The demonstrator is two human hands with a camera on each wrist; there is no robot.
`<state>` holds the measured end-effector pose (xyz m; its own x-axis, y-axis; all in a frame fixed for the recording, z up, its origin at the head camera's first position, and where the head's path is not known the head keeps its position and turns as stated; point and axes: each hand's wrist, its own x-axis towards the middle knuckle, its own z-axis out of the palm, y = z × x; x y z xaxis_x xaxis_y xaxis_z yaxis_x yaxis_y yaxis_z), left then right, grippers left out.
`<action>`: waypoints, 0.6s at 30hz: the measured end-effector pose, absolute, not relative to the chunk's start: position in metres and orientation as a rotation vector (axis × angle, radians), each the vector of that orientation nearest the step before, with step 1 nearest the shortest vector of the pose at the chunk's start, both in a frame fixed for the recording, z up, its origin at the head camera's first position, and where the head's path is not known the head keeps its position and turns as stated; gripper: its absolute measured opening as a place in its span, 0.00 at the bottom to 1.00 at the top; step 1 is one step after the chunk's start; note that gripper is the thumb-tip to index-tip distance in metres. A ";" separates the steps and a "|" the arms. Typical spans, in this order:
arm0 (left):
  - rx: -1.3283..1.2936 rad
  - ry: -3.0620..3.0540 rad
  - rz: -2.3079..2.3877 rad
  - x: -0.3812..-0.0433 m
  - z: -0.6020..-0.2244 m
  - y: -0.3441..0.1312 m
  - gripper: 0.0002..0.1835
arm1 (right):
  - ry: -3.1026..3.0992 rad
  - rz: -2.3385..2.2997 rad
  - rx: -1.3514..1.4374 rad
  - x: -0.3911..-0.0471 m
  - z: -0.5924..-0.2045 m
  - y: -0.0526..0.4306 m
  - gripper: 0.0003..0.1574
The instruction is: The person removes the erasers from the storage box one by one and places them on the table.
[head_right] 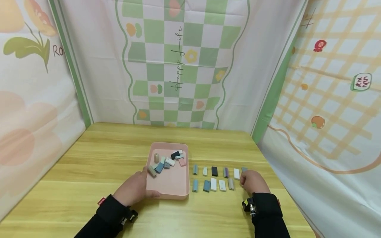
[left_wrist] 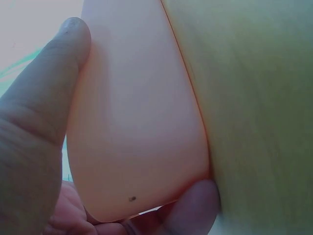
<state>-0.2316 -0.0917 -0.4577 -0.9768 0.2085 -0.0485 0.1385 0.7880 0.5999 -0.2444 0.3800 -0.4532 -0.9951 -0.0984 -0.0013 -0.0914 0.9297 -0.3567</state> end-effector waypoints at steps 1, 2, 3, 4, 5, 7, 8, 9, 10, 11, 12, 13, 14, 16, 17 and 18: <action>0.285 2.869 0.941 -0.232 -0.457 -0.092 0.71 | 3.078 -0.552 -0.157 -0.245 -0.453 0.379 0.22; 0.292 2.873 0.937 -0.232 -0.457 -0.092 0.71 | 3.084 -0.550 -0.155 -0.245 -0.452 0.379 0.22; 0.297 2.877 0.933 -0.232 -0.456 -0.092 0.71 | 3.087 -0.549 -0.153 -0.245 -0.451 0.378 0.21; 0.303 2.881 0.931 -0.232 -0.456 -0.092 0.70 | 3.090 -0.548 -0.153 -0.245 -0.451 0.377 0.21; 0.303 2.881 0.931 -0.232 -0.457 -0.092 0.70 | 3.093 -0.547 -0.155 -0.245 -0.451 0.377 0.21; 0.304 2.875 0.948 -0.232 -0.457 -0.092 0.70 | 3.097 -0.545 -0.159 -0.244 -0.450 0.376 0.22; 0.305 2.871 0.958 -0.231 -0.457 -0.092 0.69 | 3.097 -0.543 -0.161 -0.243 -0.450 0.375 0.23; 0.305 2.864 0.969 -0.231 -0.458 -0.092 0.68 | 3.095 -0.542 -0.165 -0.243 -0.450 0.375 0.23; 0.306 2.858 0.980 -0.232 -0.458 -0.092 0.68 | 3.092 -0.541 -0.165 -0.243 -0.450 0.374 0.24; 0.305 2.851 0.991 -0.232 -0.459 -0.092 0.68 | 3.092 -0.536 -0.169 -0.243 -0.450 0.373 0.24; 0.306 2.845 1.002 -0.232 -0.459 -0.092 0.67 | 3.090 -0.525 -0.172 -0.243 -0.449 0.372 0.25; 0.310 2.844 1.005 -0.232 -0.459 -0.092 0.68 | 3.088 -0.510 -0.182 -0.243 -0.447 0.370 0.25; 0.320 2.840 1.017 -0.232 -0.459 -0.093 0.67 | 3.080 -0.502 -0.184 -0.243 -0.445 0.368 0.26; 0.327 2.838 1.026 -0.231 -0.459 -0.093 0.66 | 3.077 -0.469 -0.171 -0.242 -0.440 0.362 0.29; 0.329 2.838 1.026 -0.231 -0.459 -0.093 0.66 | 3.081 -0.447 -0.154 -0.242 -0.437 0.358 0.29; 0.330 2.836 1.029 -0.231 -0.459 -0.093 0.66 | 3.089 -0.427 -0.142 -0.241 -0.433 0.353 0.27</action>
